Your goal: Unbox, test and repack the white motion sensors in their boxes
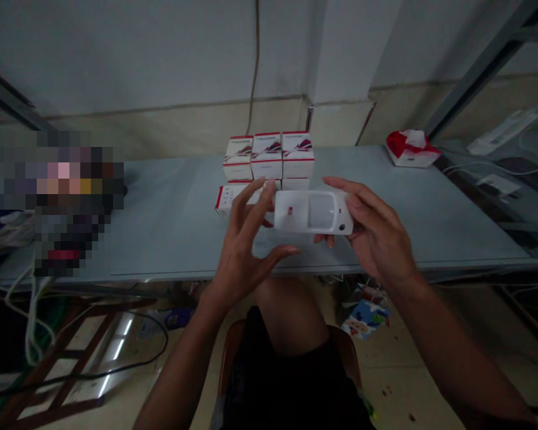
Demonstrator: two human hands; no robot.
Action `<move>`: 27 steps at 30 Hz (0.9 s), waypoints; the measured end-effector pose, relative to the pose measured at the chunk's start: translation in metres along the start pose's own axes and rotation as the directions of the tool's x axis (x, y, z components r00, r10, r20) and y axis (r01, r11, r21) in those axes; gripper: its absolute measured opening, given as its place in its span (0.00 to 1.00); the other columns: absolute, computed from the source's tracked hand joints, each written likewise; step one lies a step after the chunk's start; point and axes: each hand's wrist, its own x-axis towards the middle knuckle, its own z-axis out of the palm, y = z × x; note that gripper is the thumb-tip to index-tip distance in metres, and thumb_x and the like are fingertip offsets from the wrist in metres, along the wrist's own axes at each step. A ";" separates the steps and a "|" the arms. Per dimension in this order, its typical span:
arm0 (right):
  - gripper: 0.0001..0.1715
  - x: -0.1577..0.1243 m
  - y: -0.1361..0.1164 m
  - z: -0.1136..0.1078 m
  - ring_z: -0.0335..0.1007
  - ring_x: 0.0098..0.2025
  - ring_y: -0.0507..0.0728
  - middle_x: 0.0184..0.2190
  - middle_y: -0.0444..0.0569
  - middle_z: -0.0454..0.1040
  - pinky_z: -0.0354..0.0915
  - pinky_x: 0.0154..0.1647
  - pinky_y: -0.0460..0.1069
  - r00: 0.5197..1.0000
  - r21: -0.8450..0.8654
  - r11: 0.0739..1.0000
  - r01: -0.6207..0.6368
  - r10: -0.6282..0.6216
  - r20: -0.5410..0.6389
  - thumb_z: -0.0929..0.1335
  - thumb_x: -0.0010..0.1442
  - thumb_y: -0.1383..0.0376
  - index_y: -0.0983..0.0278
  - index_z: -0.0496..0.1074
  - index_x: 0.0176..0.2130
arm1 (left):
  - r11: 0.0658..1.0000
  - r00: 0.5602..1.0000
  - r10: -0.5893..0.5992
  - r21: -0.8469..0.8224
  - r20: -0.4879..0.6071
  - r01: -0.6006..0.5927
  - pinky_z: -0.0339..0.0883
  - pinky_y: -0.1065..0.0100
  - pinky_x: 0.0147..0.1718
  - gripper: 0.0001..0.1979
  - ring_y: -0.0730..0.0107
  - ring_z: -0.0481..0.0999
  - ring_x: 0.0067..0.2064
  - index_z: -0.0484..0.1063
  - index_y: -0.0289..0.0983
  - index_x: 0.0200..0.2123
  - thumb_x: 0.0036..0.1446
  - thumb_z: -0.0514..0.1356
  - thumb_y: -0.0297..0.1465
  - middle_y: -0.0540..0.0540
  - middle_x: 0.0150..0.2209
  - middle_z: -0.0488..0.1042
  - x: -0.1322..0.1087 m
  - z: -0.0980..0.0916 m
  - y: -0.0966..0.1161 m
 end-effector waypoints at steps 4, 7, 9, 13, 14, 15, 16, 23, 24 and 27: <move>0.19 -0.003 0.010 0.006 0.83 0.33 0.55 0.38 0.43 0.83 0.81 0.30 0.50 0.998 0.041 0.998 0.053 -0.051 -0.046 0.73 0.67 0.52 0.53 0.74 0.55 | 0.997 0.994 0.079 0.023 -0.076 -0.077 0.75 0.57 0.57 0.26 0.57 0.75 0.60 0.70 0.44 0.65 0.67 0.64 0.44 0.39 0.63 0.72 0.019 0.008 0.001; 0.13 -0.002 0.021 0.001 0.84 0.32 0.54 0.34 0.43 0.83 0.82 0.33 0.49 0.982 -0.008 0.995 0.100 -0.100 -0.161 0.74 0.67 0.52 0.59 0.76 0.42 | 0.996 0.986 0.082 0.046 -0.142 -0.076 0.75 0.56 0.57 0.26 0.56 0.75 0.61 0.73 0.44 0.63 0.66 0.65 0.45 0.39 0.63 0.73 0.024 0.007 -0.005; 0.15 0.001 0.027 -0.004 0.84 0.29 0.54 0.29 0.42 0.81 0.81 0.31 0.48 0.959 -0.094 0.985 0.147 -0.165 -0.232 0.74 0.66 0.54 0.61 0.74 0.35 | 0.993 0.982 0.106 0.069 -0.155 -0.097 0.75 0.56 0.57 0.27 0.55 0.75 0.62 0.73 0.44 0.64 0.65 0.65 0.46 0.38 0.63 0.72 0.025 0.004 -0.009; 0.17 0.005 0.032 -0.015 0.81 0.25 0.52 0.27 0.44 0.79 0.74 0.21 0.44 0.906 -0.280 0.918 0.280 -0.349 -0.239 0.73 0.68 0.54 0.62 0.73 0.33 | 0.990 0.974 0.122 0.094 -0.189 -0.106 0.73 0.55 0.59 0.29 0.54 0.74 0.63 0.71 0.45 0.66 0.66 0.64 0.48 0.38 0.64 0.73 0.026 -0.001 -0.016; 0.17 0.005 0.032 -0.017 0.81 0.25 0.53 0.28 0.44 0.80 0.73 0.21 0.45 0.905 -0.291 0.905 0.310 -0.375 -0.202 0.72 0.69 0.54 0.62 0.74 0.34 | 0.990 0.973 0.125 0.092 -0.195 -0.109 0.73 0.55 0.60 0.29 0.54 0.74 0.63 0.70 0.45 0.67 0.66 0.63 0.48 0.38 0.64 0.72 0.026 -0.002 -0.018; 0.16 0.005 0.032 -0.017 0.81 0.25 0.53 0.29 0.45 0.80 0.73 0.21 0.45 0.907 -0.297 0.895 0.332 -0.390 -0.159 0.72 0.69 0.53 0.62 0.74 0.35 | 0.990 0.971 0.129 0.085 -0.199 -0.114 0.73 0.56 0.60 0.29 0.54 0.75 0.63 0.70 0.45 0.67 0.66 0.63 0.49 0.38 0.64 0.72 0.026 -0.002 -0.019; 0.15 0.004 0.032 -0.017 0.81 0.26 0.53 0.30 0.45 0.81 0.74 0.22 0.46 0.912 -0.306 0.888 0.344 -0.393 -0.115 0.72 0.69 0.53 0.62 0.74 0.37 | 0.990 0.971 0.134 0.075 -0.200 -0.121 0.73 0.56 0.60 0.30 0.54 0.75 0.63 0.70 0.45 0.67 0.66 0.63 0.49 0.38 0.64 0.72 0.026 -0.001 -0.019; 0.15 0.002 0.034 -0.011 0.71 0.21 0.49 0.24 0.42 0.76 0.64 0.20 0.45 0.911 -0.470 0.800 0.373 -0.411 0.024 0.68 0.73 0.60 0.61 0.75 0.33 | 0.993 0.974 0.114 0.049 -0.195 -0.107 0.74 0.55 0.58 0.29 0.54 0.75 0.62 0.71 0.45 0.66 0.65 0.64 0.48 0.38 0.64 0.73 0.026 0.003 -0.014; 0.16 0.004 0.033 -0.011 0.70 0.21 0.48 0.24 0.42 0.75 0.63 0.20 0.45 0.904 -0.442 0.809 0.387 -0.427 0.012 0.68 0.73 0.60 0.61 0.74 0.32 | 0.993 0.974 0.118 0.047 -0.192 -0.111 0.74 0.55 0.59 0.29 0.54 0.75 0.62 0.71 0.45 0.66 0.66 0.64 0.48 0.38 0.64 0.73 0.026 0.001 -0.014; 0.19 0.011 0.023 -0.018 0.66 0.20 0.48 0.23 0.42 0.70 0.57 0.16 0.45 0.878 -0.272 0.866 0.420 -0.463 -0.117 0.70 0.70 0.59 0.62 0.72 0.28 | 0.989 0.969 0.145 0.052 -0.200 -0.137 0.72 0.52 0.61 0.29 0.53 0.74 0.64 0.70 0.46 0.67 0.66 0.64 0.48 0.39 0.65 0.72 0.024 -0.012 -0.025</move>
